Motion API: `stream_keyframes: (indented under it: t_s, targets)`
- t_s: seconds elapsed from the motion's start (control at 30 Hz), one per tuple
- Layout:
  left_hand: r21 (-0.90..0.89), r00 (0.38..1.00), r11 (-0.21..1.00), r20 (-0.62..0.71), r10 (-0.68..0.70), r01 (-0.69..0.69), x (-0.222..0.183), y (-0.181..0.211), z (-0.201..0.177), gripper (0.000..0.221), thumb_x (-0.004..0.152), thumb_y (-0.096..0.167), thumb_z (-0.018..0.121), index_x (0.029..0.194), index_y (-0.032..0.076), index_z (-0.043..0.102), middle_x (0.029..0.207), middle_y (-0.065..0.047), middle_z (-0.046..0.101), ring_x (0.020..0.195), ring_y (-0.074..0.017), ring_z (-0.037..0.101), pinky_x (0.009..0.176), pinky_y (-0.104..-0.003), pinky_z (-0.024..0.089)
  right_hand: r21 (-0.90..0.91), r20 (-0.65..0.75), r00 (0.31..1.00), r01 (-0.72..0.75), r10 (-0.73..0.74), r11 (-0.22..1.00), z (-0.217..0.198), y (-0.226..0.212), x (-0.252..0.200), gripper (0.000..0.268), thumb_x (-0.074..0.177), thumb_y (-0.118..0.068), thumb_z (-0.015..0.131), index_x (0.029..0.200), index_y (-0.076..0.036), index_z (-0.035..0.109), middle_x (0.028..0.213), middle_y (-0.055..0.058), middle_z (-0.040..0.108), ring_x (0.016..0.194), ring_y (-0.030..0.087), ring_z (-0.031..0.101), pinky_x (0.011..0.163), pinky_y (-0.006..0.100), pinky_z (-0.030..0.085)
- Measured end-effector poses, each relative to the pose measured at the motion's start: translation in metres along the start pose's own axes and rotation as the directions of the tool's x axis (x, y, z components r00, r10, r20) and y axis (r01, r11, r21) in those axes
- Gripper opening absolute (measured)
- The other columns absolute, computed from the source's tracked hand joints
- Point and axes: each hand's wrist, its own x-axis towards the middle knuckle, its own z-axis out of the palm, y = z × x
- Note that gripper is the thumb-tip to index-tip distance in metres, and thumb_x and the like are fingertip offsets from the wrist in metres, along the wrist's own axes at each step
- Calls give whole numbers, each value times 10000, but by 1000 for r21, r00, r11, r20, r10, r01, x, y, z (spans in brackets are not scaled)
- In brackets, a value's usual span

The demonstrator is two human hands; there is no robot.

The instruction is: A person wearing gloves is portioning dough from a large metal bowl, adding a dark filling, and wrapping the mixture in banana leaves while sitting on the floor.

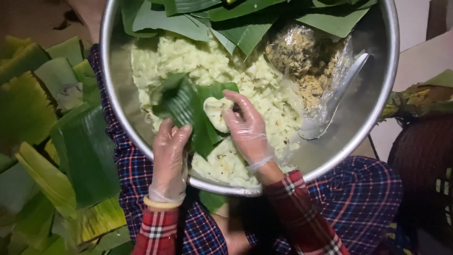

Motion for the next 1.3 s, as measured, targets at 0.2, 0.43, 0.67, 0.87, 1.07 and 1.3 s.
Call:
stream_keyframes:
  t_s: [0.2,0.43,0.67,0.87,1.07,1.3]
  targets:
    - [41,998,998,42,36,-38,22,-34,1,403,810,123,827,1172,42,670,1045,-166,664,942,-264,673,842,-481,628,-90,-31,981,186,-189,978,8,-5,-2,325,979,-95,640,1300,-131,679,1280,125,672,1268,304,621,1112,470,501]
    - [304,543,462,610,577,-833,1,-9,-16,603,932,-137,602,1458,44,368,1394,-153,527,1277,-298,572,1179,-428,516,-121,-36,947,314,-320,942,26,-23,-20,333,928,-57,667,1250,-115,728,1168,141,723,1168,294,683,1026,425,560]
    - [-434,961,859,90,-260,273,8,-18,3,430,932,166,587,1315,-26,620,1297,-271,652,1157,-348,634,1087,-531,493,-80,-20,929,368,-370,926,17,6,-23,275,924,-48,691,1189,-91,751,1124,95,750,1023,192,696,932,363,593]
    - [-458,961,863,259,-101,214,17,-39,-13,420,965,327,591,1274,54,670,1107,-139,725,1029,-253,693,977,-491,586,631,-39,983,-116,181,767,2,-12,-18,379,910,-66,617,1275,36,633,1103,185,667,863,205,670,691,328,609]
    - [-147,925,987,380,-1,61,-39,0,1,797,897,134,583,1607,137,222,1497,-133,451,1165,-227,520,1042,-410,471,766,164,953,-286,255,575,-4,0,-13,422,904,-5,483,1323,36,509,1246,251,585,1064,294,630,886,328,559]
    - [145,972,976,191,135,-164,15,-23,-4,404,1026,221,506,1343,-16,588,1284,-190,652,1225,-274,626,1071,-498,508,740,192,951,-303,243,600,-5,-4,-13,468,921,-149,620,1367,-32,538,1072,138,621,799,203,611,627,353,518]
